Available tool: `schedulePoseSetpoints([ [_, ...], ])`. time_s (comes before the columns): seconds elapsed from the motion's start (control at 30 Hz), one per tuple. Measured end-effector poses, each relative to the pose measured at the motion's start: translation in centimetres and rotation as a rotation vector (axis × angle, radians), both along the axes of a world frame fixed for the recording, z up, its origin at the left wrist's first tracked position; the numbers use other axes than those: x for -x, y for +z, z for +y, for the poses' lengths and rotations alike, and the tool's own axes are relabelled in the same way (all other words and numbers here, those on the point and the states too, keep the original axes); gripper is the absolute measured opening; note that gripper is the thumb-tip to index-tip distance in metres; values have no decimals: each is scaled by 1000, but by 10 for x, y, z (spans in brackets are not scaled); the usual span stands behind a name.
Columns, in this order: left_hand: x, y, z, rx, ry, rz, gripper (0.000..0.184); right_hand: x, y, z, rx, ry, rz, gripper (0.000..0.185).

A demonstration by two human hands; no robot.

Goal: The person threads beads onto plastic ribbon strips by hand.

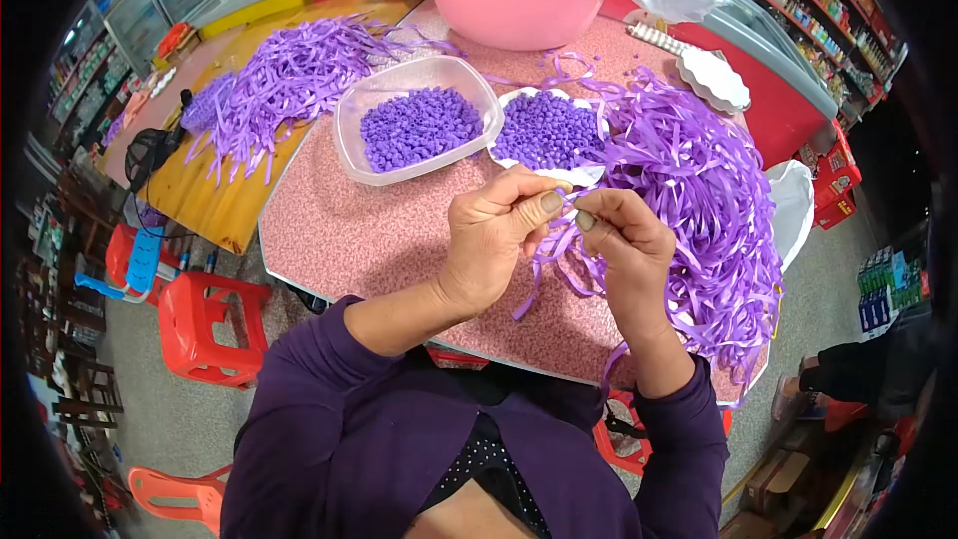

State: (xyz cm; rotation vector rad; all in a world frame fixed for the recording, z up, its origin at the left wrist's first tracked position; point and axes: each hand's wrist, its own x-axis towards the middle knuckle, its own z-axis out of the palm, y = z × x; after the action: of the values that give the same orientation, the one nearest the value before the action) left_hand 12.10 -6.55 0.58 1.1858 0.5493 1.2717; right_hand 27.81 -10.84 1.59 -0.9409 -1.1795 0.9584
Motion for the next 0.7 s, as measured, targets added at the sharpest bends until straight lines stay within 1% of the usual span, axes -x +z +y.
schedulePoseSetpoints([
  [0.03, 2, 0, 0, 3, -12, 7, 17, 1, -1, 0, -35, -53, -115, 13],
  [0.07, 4, 1, -1, 8, -23, 13, 19, 1, -4, 1, -76, -74, -155, 13],
  [0.17, 14, 4, -2, 22, -41, 60, 21, 1, -7, 2, -67, -80, -219, 13],
  [0.27, 14, 3, -3, 35, -47, -6, 21, 2, -7, 3, -63, -79, -213, 12],
  [0.4, 16, -2, -1, 69, -66, -15, 21, 3, -9, 4, -55, -82, -212, 12],
  [0.47, 16, -4, 1, 219, -96, -34, 19, 1, -9, 5, -31, -64, -237, 12],
  [0.57, 15, 2, 16, 239, -165, -11, 17, -4, -3, 9, 50, -38, -199, 12],
  [0.6, 9, 5, 18, 225, -164, -27, 15, -5, -4, 12, 26, -40, -130, 13],
  [0.63, 6, 8, 20, 227, -172, -17, 15, -8, -5, 14, 28, -49, -122, 13],
  [0.7, -2, 13, 24, 85, -172, 153, 15, -15, -6, 17, 12, -80, -216, 13],
])
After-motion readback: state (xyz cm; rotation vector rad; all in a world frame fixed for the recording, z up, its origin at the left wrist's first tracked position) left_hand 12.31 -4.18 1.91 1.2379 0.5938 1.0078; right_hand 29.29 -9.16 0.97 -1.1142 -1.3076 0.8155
